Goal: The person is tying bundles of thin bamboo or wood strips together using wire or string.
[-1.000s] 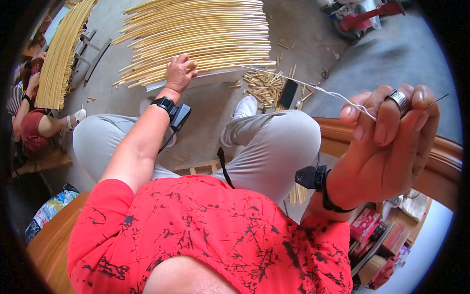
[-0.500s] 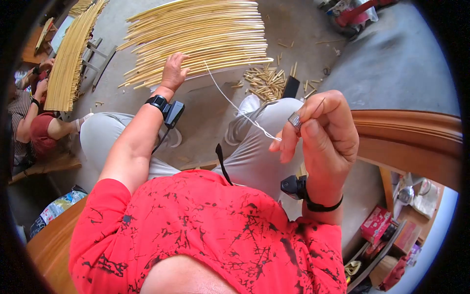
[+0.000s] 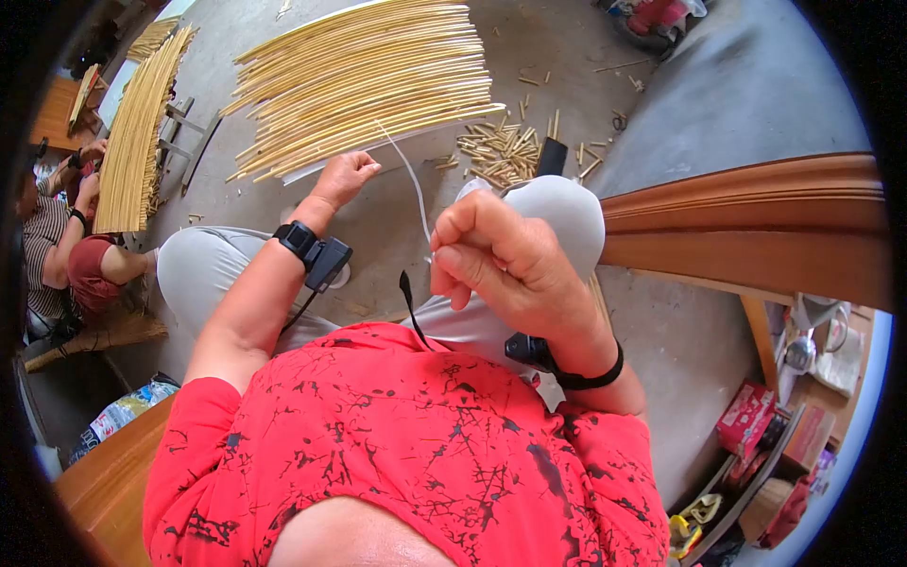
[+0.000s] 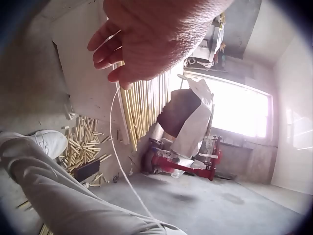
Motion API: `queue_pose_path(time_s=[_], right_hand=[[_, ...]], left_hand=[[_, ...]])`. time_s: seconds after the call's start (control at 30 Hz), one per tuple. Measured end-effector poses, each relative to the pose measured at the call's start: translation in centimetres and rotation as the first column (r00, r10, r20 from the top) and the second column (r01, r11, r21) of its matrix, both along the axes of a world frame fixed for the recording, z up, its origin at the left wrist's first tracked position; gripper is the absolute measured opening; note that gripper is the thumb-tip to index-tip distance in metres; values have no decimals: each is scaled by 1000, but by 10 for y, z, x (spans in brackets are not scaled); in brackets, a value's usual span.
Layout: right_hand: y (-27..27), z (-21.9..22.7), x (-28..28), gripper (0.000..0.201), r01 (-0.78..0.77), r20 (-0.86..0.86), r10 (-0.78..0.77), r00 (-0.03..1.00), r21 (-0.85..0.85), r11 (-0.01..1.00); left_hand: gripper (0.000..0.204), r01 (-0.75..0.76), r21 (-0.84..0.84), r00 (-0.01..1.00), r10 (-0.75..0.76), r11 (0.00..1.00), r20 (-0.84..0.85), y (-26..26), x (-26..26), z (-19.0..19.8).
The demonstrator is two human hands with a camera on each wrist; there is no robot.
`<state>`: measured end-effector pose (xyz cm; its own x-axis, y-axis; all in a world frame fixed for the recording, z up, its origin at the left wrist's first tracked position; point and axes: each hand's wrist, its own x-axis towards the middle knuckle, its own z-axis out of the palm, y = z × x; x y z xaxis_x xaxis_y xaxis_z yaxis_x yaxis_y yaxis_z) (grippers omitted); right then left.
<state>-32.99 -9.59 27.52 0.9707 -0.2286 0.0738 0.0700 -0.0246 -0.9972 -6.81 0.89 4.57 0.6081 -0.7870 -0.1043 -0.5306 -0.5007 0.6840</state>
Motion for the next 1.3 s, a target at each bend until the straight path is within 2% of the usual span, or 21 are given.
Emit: queue_pose_path(time_s=[0.03, 0.1, 0.17, 0.3, 0.4, 0.57, 0.63, 0.7, 0.73, 0.77, 0.83, 0.9, 0.93, 0.97, 1.03, 1.1, 1.13, 1.17, 1.23, 1.27, 1.3], right_hand=[[0, -3, -1, 5, -57, -28, 55, 998, -68, 996], [-5, -3, -6, 5, -2, 16, 4, 1000, -124, 992], [-21, 1, -6, 5, 245, 60, -237, 970, -237, 940], [-65, 24, 16, 5, 468, 187, -444, 876, -111, 877], [-95, 37, 50, 10, 504, 340, -442, 830, -117, 856], [-115, 38, 101, 8, 517, 373, -454, 809, -84, 852], [-129, 23, 118, 8, 442, 197, -412, 890, -147, 885], [-143, -12, 138, 8, 331, 116, -322, 940, -70, 941], [-149, -36, 148, 8, 227, 44, -227, 973, 0, 974], [-158, -61, 159, 8, 221, 36, -222, 974, 12, 975], [-173, -116, 178, 9, 155, -16, -160, 987, -166, 974], [-178, -162, 188, 7, 177, -100, -219, 971, -322, 930], [-177, -182, 191, 5, 172, -150, -264, 953, -450, 876], [-174, -199, 195, 5, 163, -206, -274, 939, -436, 885], [-170, -235, 198, 8, 180, -125, -296, 947, -556, 812], [-171, -269, 203, 10, 179, -73, -293, 953, -644, 744], [-174, -277, 204, 14, 212, 3, -296, 955, -707, 675], [-172, -285, 201, 19, 240, 66, -297, 953, -763, 600], [-176, -270, 191, 19, 362, 121, -367, 922, -600, 713], [-183, -256, 172, 19, 377, 100, -404, 909, -611, 696], [-180, -235, 153, 9, 482, 112, -487, 866, -447, 754]], left_hand=[[24, 1, -1, 1000, -1, 1000, 6, -1, 0, -3], [23, -52, -1, 999, 52, 999, 17, -4, -1, -9], [22, -57, 3, 998, 57, 998, 19, -8, -1, -8], [20, -59, -15, 995, 60, 998, 79, -11, 2, -13], [18, -84, 7, 993, 83, 996, 85, -12, 5, -12], [16, -174, -22, 983, 175, 985, 59, -8, 10, -8], [15, -228, -31, 972, 230, 973, 53, -4, 19, -8], [12, -370, -203, 926, 378, 907, 2, -1, 31, -14], [12, -367, -203, 924, 382, 908, 35, 1, 38, -14], [12, -374, -188, 921, 387, 908, 36, 3, 45, -15], [14, -342, -164, 935, 353, 925, 38, 4, 58, -15], [15, -327, -132, 942, 334, 936, 30, -1, 62, -6], [15, -230, -173, 964, 249, 958, 95, -4, 64, -5], [16, -128, -207, 973, 163, 970, 163, -8, 66, -4], [21, -54, -161, 979, 84, 985, 186, -18, 70, -2], [26, 121, -174, 894, -31, 977, 446, -34, 69, -4], [31, 125, -140, 934, -69, 982, 349, -40, 71, -11], [30, 149, -136, 928, -91, 979, 362, -47, 73, -17], [28, 187, -128, 910, -123, 974, 396, -60, 74, -21], [25, 194, -117, 896, -127, 974, 425, -64, 75, -22], [25, 222, -124, 900, -155, 967, 407, -66, 74, -21]])
